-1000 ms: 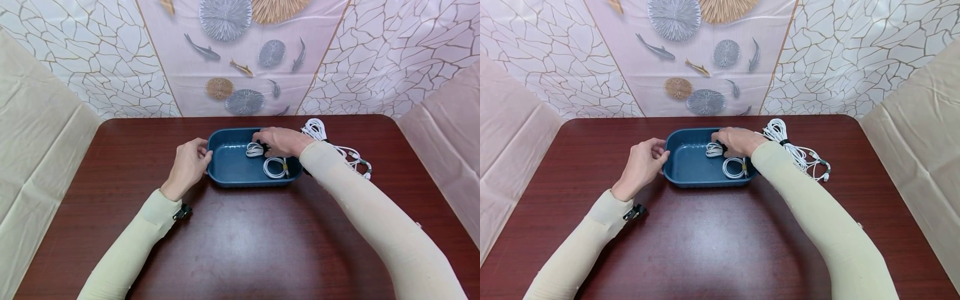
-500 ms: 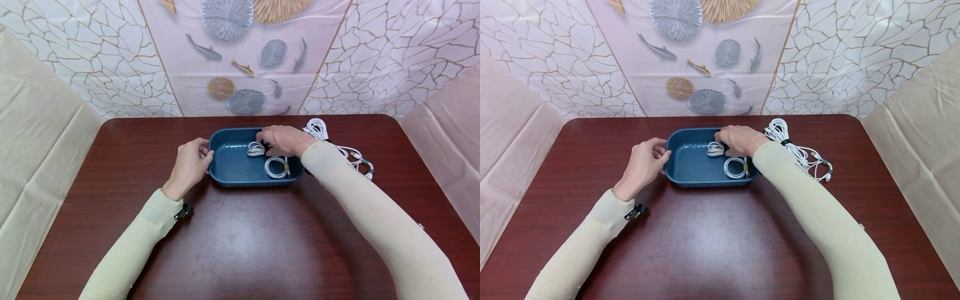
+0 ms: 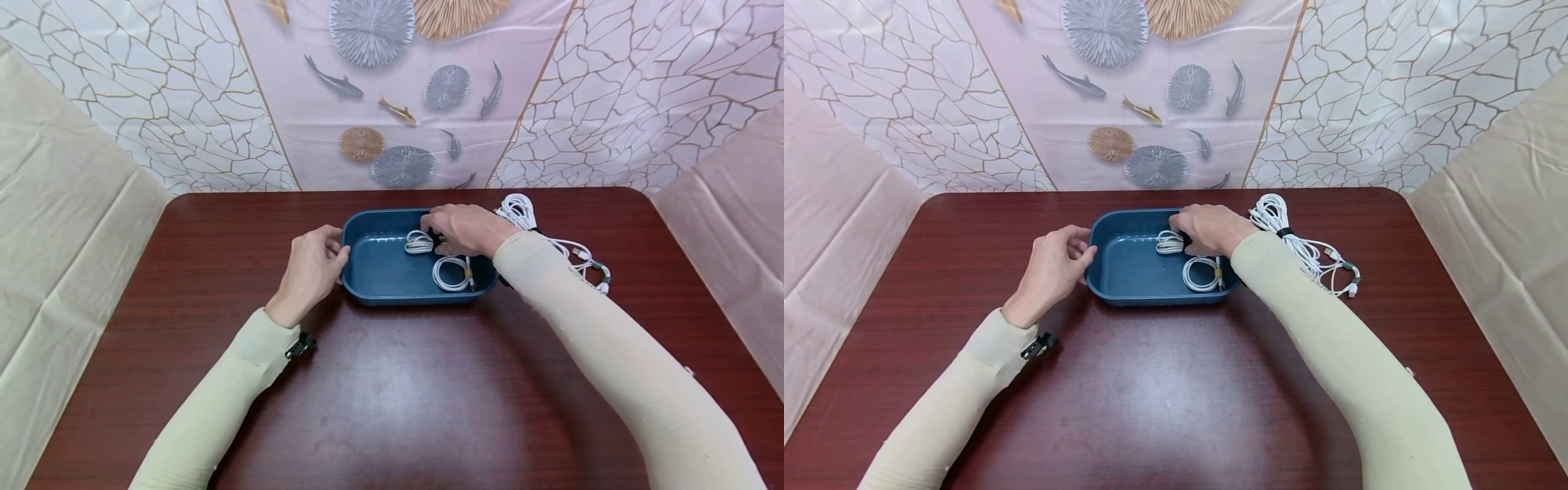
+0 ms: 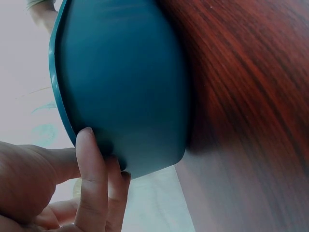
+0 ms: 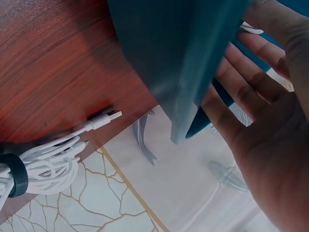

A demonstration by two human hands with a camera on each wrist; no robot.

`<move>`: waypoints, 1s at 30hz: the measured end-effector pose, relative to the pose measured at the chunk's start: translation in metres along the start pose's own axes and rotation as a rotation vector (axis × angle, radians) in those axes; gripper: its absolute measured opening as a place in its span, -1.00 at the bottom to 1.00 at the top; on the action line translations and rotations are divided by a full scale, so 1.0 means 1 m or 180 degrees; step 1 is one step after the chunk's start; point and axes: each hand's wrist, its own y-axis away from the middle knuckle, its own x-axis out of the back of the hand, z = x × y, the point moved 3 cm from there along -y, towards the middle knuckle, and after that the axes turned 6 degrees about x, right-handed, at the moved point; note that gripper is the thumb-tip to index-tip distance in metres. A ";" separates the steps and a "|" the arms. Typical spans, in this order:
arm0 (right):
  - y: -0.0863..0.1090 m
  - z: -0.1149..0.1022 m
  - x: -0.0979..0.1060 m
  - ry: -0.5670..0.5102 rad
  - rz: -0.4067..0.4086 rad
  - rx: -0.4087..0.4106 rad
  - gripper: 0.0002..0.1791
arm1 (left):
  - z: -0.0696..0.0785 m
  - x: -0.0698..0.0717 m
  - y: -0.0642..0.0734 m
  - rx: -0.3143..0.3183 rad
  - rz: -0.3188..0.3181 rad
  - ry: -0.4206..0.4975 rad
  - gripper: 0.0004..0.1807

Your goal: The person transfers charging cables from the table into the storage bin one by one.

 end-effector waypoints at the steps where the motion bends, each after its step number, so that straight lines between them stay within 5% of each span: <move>1: 0.000 0.000 0.000 -0.0004 0.0009 -0.0005 -0.49 | 0.000 0.000 0.000 -0.0008 0.0007 -0.0004 -0.64; 30: 0.016 0.007 0.013 -0.0168 -0.0015 -0.0062 -0.50 | 0.000 0.000 0.000 -0.0040 -0.0007 -0.0020 -0.64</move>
